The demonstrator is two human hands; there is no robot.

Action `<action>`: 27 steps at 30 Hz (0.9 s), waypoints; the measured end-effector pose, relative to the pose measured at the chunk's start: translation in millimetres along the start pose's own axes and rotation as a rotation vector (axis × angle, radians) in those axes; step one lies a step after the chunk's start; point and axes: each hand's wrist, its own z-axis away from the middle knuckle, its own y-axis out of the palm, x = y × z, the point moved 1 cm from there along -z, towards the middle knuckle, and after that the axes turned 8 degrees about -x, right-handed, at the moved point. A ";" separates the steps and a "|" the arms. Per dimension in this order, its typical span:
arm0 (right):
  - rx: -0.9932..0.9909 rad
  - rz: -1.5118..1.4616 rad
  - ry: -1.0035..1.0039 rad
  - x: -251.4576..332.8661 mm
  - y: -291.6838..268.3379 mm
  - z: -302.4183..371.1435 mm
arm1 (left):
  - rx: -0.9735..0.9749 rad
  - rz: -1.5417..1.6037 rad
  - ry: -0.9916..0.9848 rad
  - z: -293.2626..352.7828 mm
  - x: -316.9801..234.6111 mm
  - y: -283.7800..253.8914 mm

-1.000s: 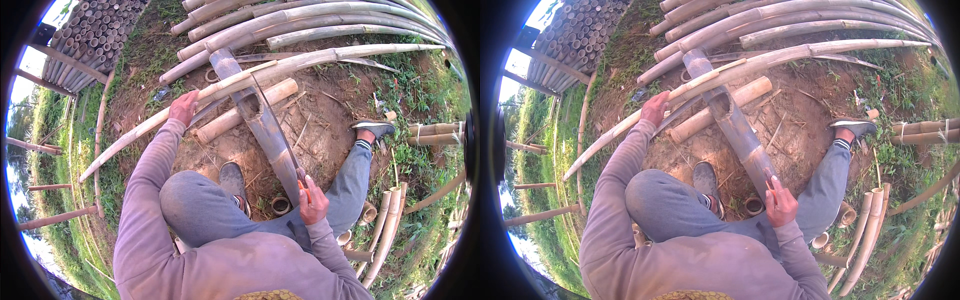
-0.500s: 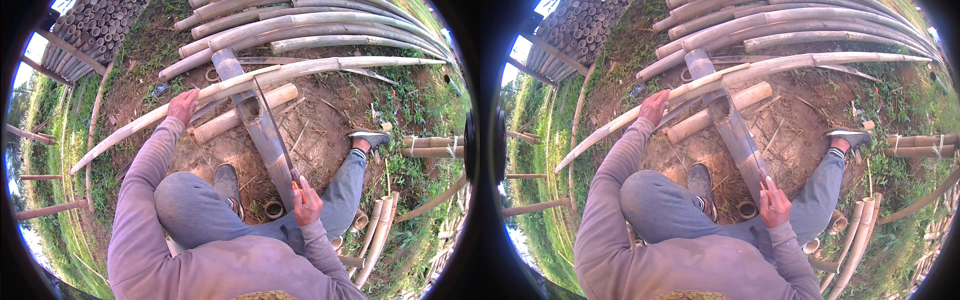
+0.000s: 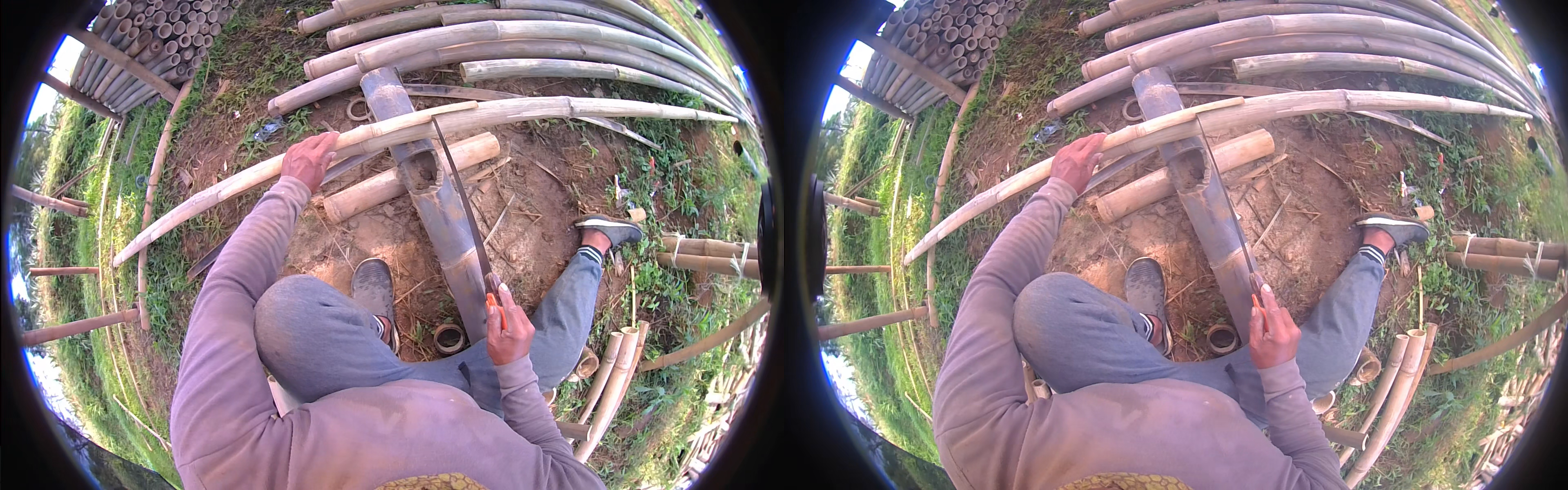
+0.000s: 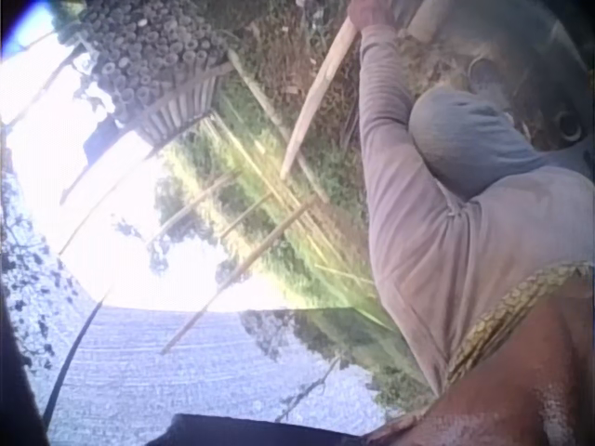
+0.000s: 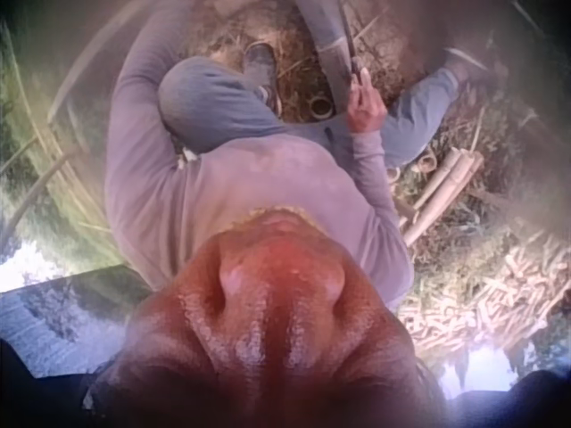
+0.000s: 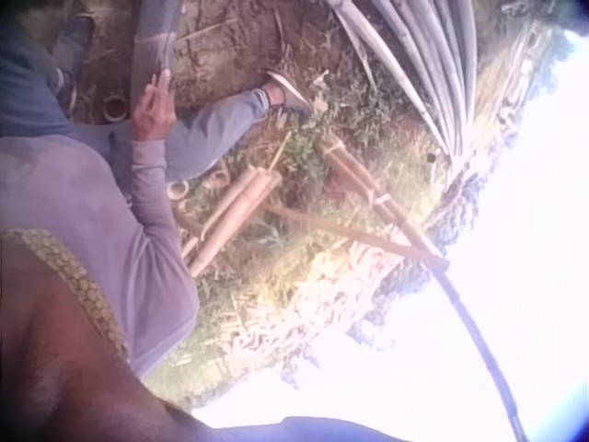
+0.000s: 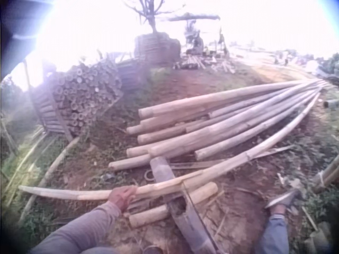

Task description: The person uses a hand saw to cut bamboo poles into shorter sections. They repeatedly position a bamboo pole on a makeshift sawhorse, saw through it, and move the cut piece aside to continue with the next pole.

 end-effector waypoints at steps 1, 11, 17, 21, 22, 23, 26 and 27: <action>-0.002 0.003 -0.009 -1.1 -0.8 3.3 | -0.009 -0.002 -0.001 1.5 0.4 1.3; 0.000 0.031 -0.032 6.5 -2.9 2.8 | 0.062 -0.016 -0.071 3.2 -5.1 3.3; -0.143 -0.102 0.063 1.4 -39.9 33.4 | -0.042 -0.037 -0.032 14.0 -3.8 -3.2; -0.332 -0.071 0.218 1.1 -54.6 24.5 | -0.201 -0.072 0.104 65.2 -45.6 -28.5; -0.291 -0.084 0.252 -3.1 -60.3 21.7 | -0.129 -0.039 0.127 84.3 -54.7 -33.0; -0.306 -0.125 0.264 -2.7 -61.5 17.7 | -0.060 -0.007 0.153 98.4 -62.3 -34.9; -0.310 -0.264 0.285 -2.2 -59.8 -1.9 | 0.124 0.080 0.223 133.0 -73.9 -25.6; -0.283 -0.331 0.317 -1.3 -60.0 -6.3 | 0.108 0.096 0.212 131.1 -74.7 -28.4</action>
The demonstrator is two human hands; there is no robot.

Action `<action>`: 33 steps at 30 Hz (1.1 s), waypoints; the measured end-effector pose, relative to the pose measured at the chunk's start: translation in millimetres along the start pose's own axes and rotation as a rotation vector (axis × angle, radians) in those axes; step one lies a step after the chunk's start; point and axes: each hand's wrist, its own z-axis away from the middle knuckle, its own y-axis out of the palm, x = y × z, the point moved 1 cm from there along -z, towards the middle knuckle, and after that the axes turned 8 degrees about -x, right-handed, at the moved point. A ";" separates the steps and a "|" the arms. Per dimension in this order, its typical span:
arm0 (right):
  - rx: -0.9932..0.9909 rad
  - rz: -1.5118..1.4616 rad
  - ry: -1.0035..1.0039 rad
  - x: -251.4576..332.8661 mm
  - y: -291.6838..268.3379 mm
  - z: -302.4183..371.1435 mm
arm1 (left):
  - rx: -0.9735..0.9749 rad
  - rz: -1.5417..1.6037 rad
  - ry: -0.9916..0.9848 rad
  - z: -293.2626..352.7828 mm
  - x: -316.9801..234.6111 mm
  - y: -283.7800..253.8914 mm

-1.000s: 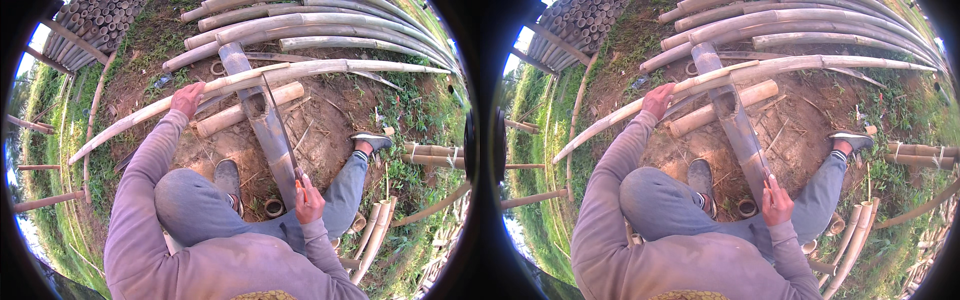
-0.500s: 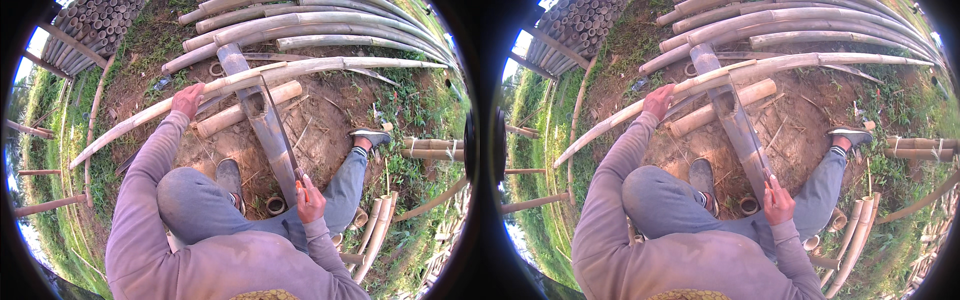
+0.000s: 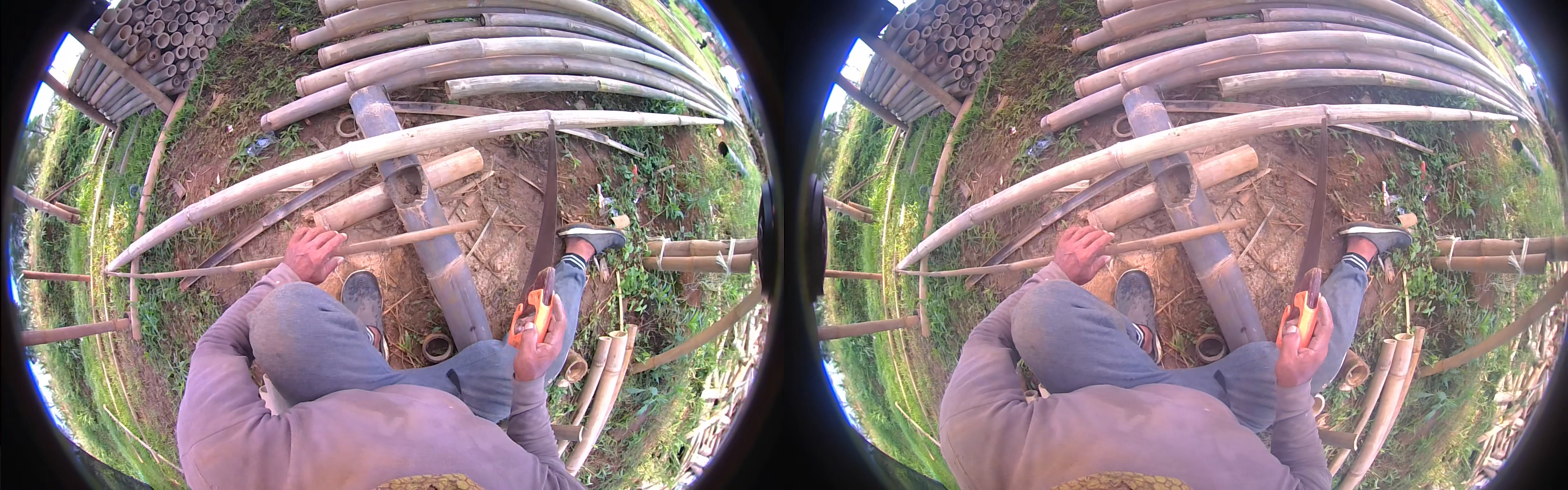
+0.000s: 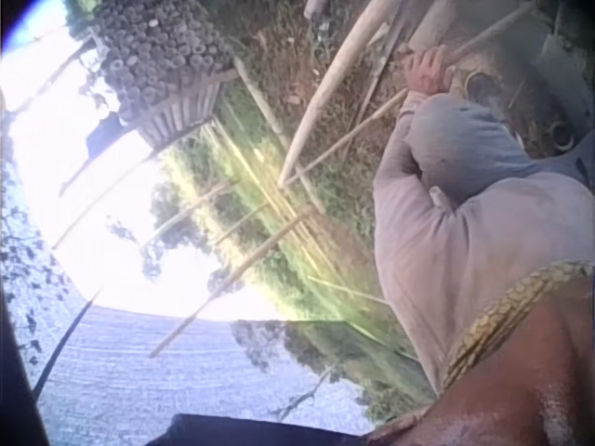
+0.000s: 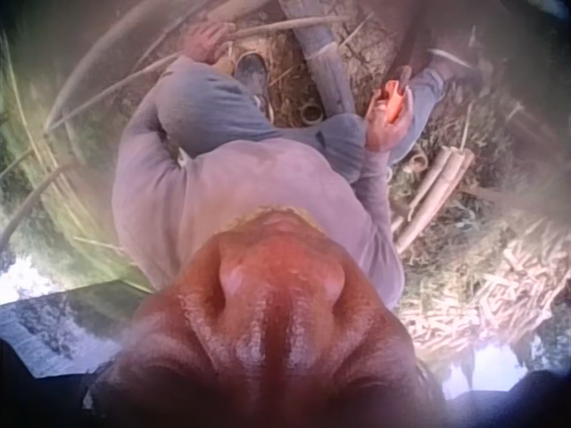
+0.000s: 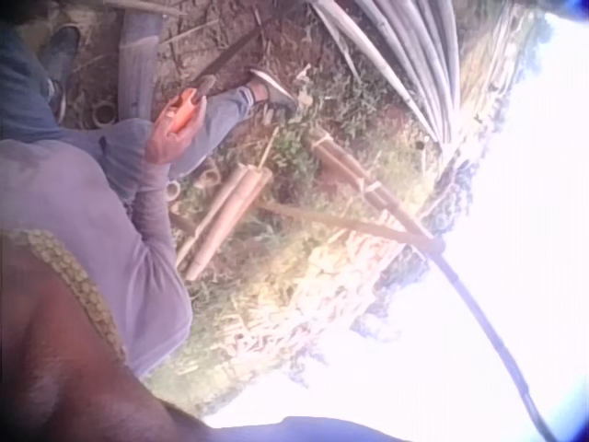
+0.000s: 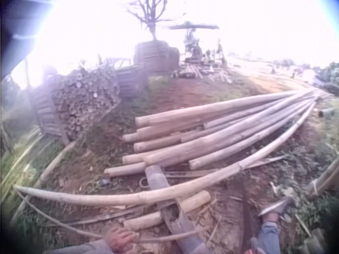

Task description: The person uses a hand saw to cut bamboo poles into shorter sections. They repeatedly position a bamboo pole on a makeshift sawhorse, saw through it, and move the cut piece aside to continue with the next pole.

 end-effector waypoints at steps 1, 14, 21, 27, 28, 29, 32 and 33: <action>0.029 -0.055 0.046 4.7 1.1 -3.4 | -0.018 0.015 -0.008 -5.3 2.3 -3.2; 0.075 -0.098 -0.123 34.2 87.4 -7.2 | 0.410 -0.276 -0.307 -142.1 103.7 10.5; 0.134 -0.214 -0.184 44.6 140.0 -26.6 | 0.318 -0.283 -0.198 -154.6 82.9 -4.9; -0.028 -0.158 -0.223 26.9 150.1 -30.8 | 0.088 -0.057 -0.182 -220.5 30.9 34.1; -0.017 -0.139 -0.222 28.6 149.9 -31.4 | 0.054 -0.008 -0.258 -233.5 24.6 49.1; -0.005 -0.119 -0.223 31.4 147.9 -33.5 | 0.018 0.041 -0.333 -246.1 18.6 59.6; 0.020 -0.095 -0.227 32.6 144.2 -35.5 | 0.269 0.274 -0.722 -282.0 -4.0 37.9; 0.031 -0.067 -0.261 33.2 144.1 -35.1 | 0.219 0.225 -0.747 -280.9 -0.3 47.1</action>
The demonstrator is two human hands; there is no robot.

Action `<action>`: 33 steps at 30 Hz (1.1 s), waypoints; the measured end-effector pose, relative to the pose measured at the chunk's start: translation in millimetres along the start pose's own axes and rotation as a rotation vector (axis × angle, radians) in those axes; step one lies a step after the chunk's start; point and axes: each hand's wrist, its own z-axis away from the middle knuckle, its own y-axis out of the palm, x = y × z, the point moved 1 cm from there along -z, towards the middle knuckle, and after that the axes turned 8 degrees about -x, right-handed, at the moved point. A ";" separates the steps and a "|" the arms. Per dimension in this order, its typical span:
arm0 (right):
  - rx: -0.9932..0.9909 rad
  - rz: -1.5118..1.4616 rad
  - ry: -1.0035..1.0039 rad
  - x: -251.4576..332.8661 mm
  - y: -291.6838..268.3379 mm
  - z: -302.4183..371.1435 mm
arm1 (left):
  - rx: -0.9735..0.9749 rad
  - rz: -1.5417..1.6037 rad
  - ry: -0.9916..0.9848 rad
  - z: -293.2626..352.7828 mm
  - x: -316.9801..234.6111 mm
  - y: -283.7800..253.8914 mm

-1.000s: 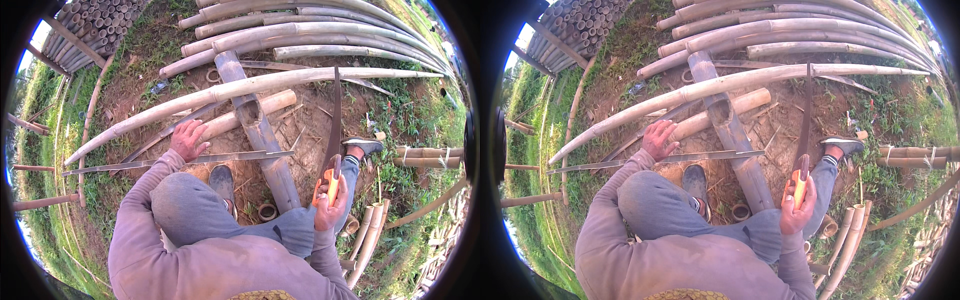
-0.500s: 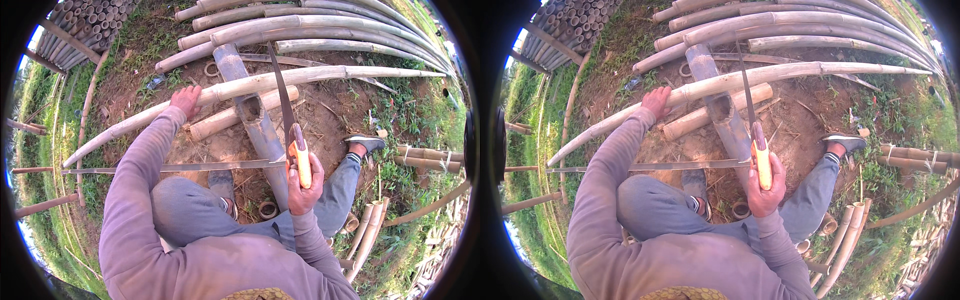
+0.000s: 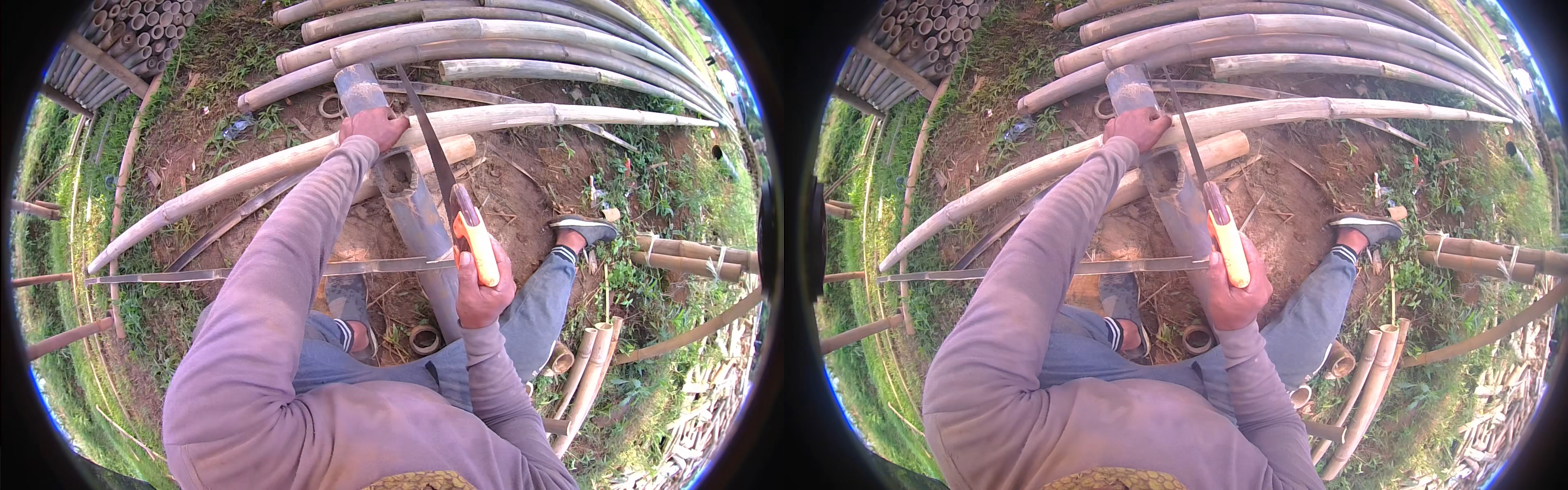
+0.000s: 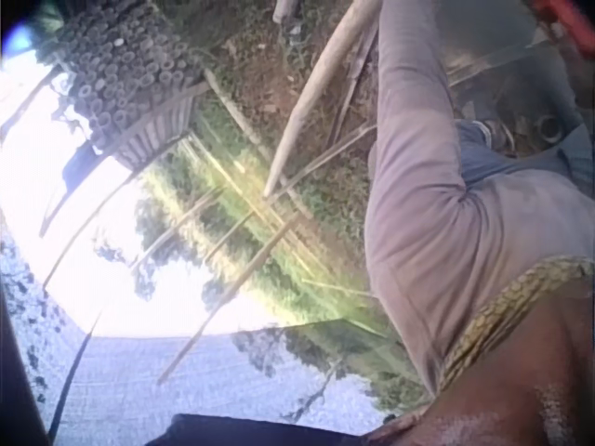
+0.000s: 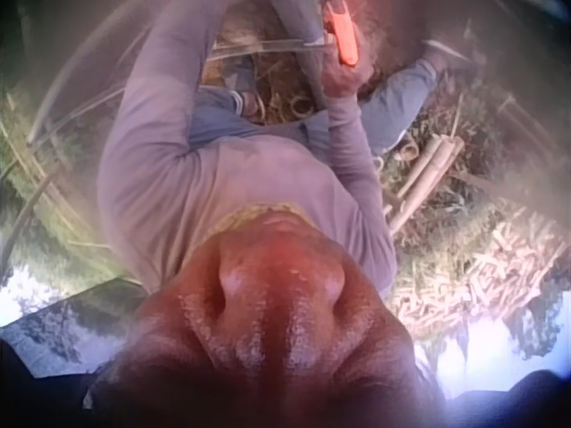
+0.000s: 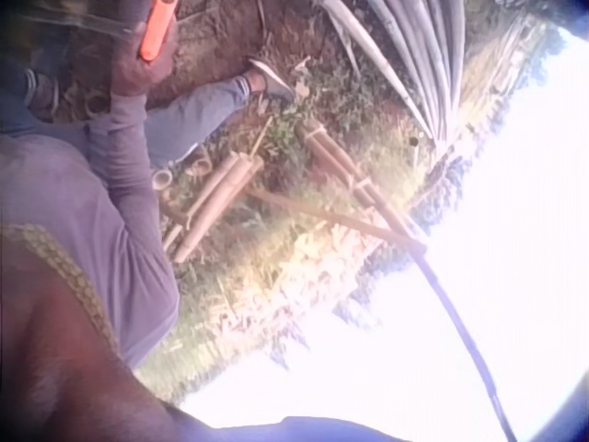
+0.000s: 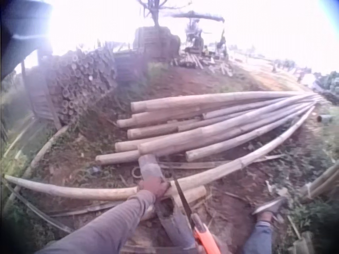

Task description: The person uses a hand saw to cut bamboo poles into shorter sections. They repeatedly position a bamboo pole on a makeshift sawhorse, saw through it, and move the cut piece aside to continue with the next pole.

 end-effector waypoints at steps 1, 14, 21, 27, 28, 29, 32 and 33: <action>0.017 0.026 -0.033 0.4 0.3 0.3 | 0.032 -0.013 -0.007 -2.7 0.4 0.7; 0.038 0.072 -0.103 -3.8 3.0 7.8 | 0.100 -0.071 0.013 -2.4 -8.0 -8.7; 0.058 -0.016 -0.033 -7.2 2.2 8.4 | 0.086 -0.063 0.018 -4.0 -6.7 -6.5; 0.103 0.058 -0.032 -9.3 -7.3 8.4 | 0.108 -0.102 0.013 -2.6 -9.8 -7.3; 0.100 0.073 -0.032 -12.7 -7.8 8.9 | 0.107 -0.098 0.018 -1.5 -10.7 -6.8; 0.101 0.080 -0.035 -16.2 -6.9 8.5 | 0.108 -0.098 0.020 -1.7 -9.4 -7.1; 0.107 0.026 0.001 -21.3 -25.1 27.6 | 0.108 -0.105 0.027 -3.9 -5.5 -5.7; 0.101 0.029 -0.034 -22.5 -29.0 30.9 | 0.105 -0.111 0.031 -5.7 -3.8 -4.2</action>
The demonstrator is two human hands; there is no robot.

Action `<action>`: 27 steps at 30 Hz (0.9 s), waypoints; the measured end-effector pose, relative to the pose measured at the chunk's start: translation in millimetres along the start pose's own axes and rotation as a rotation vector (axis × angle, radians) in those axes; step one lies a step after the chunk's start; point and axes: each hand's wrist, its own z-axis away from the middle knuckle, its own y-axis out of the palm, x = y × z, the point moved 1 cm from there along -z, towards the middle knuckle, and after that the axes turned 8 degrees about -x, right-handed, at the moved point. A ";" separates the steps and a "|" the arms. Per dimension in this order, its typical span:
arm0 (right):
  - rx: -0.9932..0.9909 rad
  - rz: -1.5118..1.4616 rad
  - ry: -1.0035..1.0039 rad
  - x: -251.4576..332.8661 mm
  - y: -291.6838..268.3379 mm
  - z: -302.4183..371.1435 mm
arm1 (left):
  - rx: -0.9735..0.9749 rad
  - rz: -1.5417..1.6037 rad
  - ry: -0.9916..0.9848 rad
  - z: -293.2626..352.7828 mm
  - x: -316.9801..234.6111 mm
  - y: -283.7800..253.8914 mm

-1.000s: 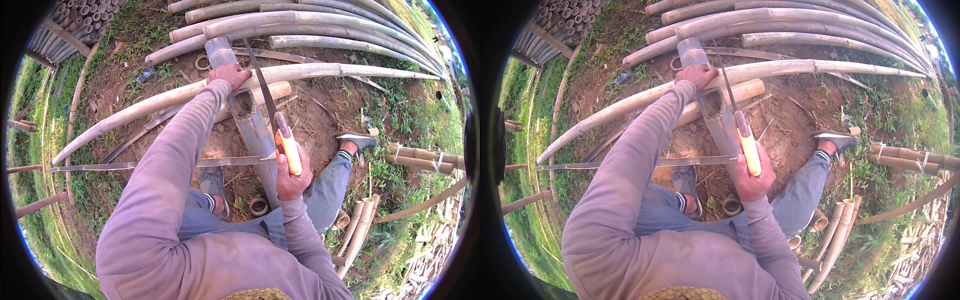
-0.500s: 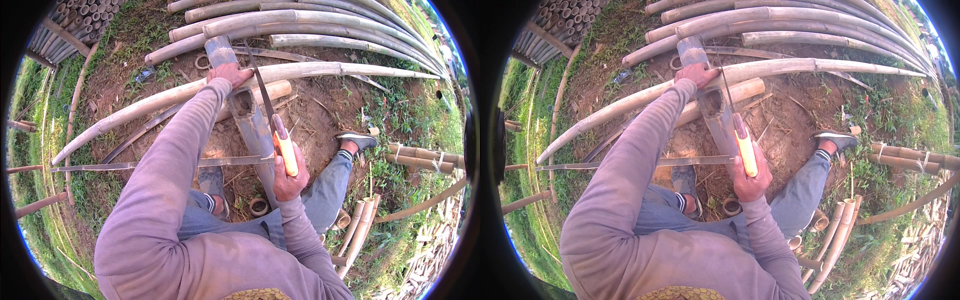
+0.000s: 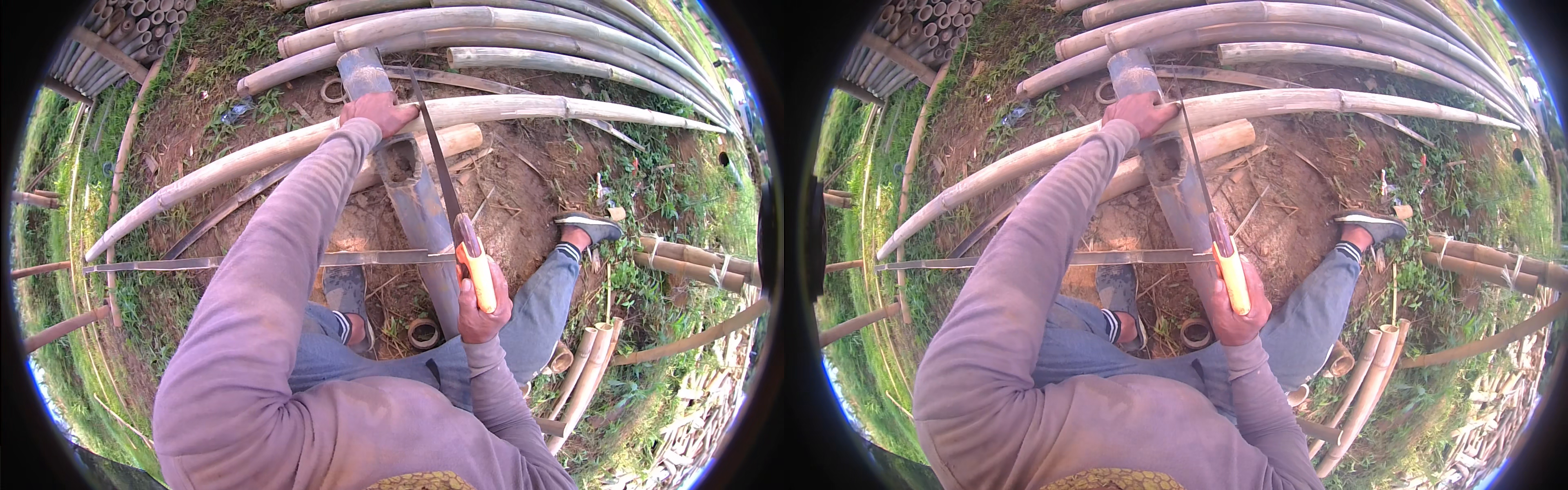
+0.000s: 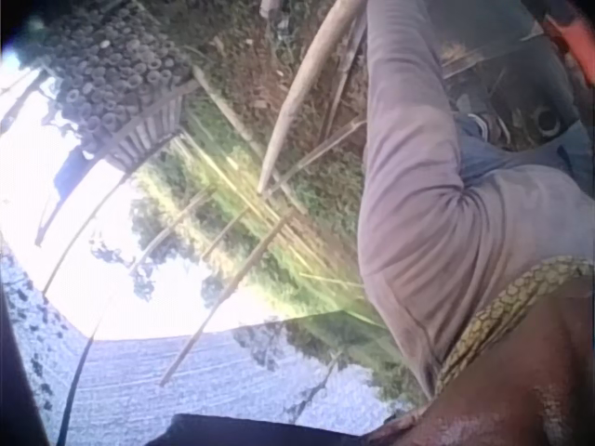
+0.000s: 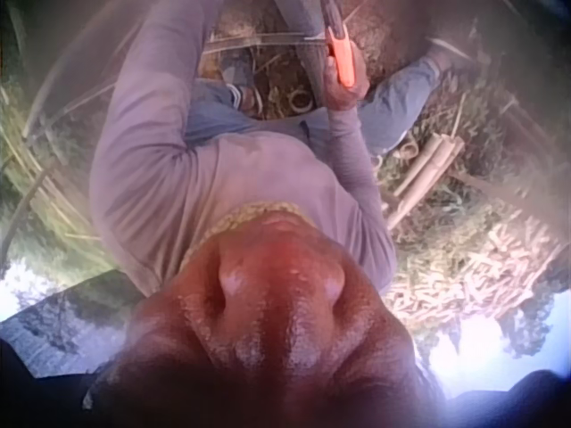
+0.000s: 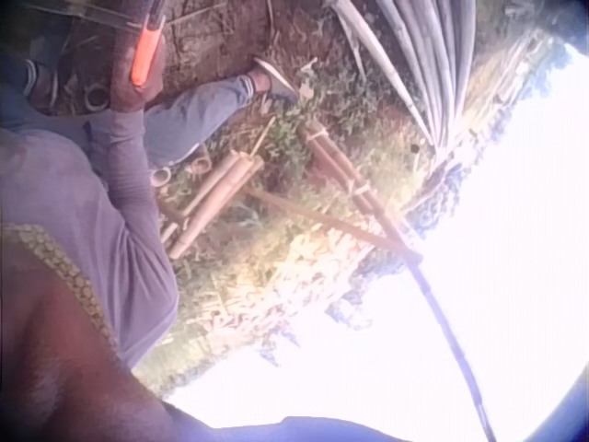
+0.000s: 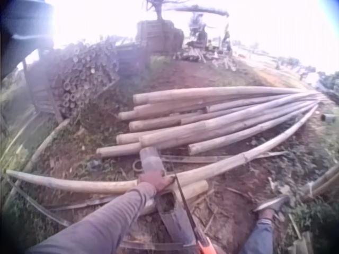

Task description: The person uses a hand saw to cut bamboo poles into shorter sections. They repeatedly position a bamboo pole on a makeshift sawhorse, saw through it, and move the cut piece aside to continue with the next pole.

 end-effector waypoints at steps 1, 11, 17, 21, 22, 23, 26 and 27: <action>-0.005 0.004 -0.035 -0.8 -2.6 2.7 | -0.003 -0.007 0.002 -0.7 2.1 1.4; -0.050 -0.022 -0.065 -10.0 59.4 -62.8 | -0.071 -0.026 0.044 1.5 -2.3 2.9; 0.015 -0.033 -0.016 -1.2 -11.2 17.6 | -0.079 -0.031 0.040 8.7 1.3 6.1; -0.024 0.020 -0.064 -13.7 43.7 -32.0 | -0.133 -0.023 0.077 8.9 2.3 8.6; -0.038 0.023 -0.094 -13.1 57.7 -50.1 | -0.164 -0.014 0.095 6.5 4.1 12.9; -0.048 0.008 -0.095 -12.8 63.1 -54.5 | -0.108 0.010 0.107 2.7 8.5 15.4; -0.034 -0.030 -0.073 -10.9 69.9 -60.7 | -0.123 0.113 0.242 2.8 40.5 10.2; -0.028 -0.034 -0.054 -7.0 65.7 -59.9 | -0.130 -0.014 0.300 14.2 44.3 -3.7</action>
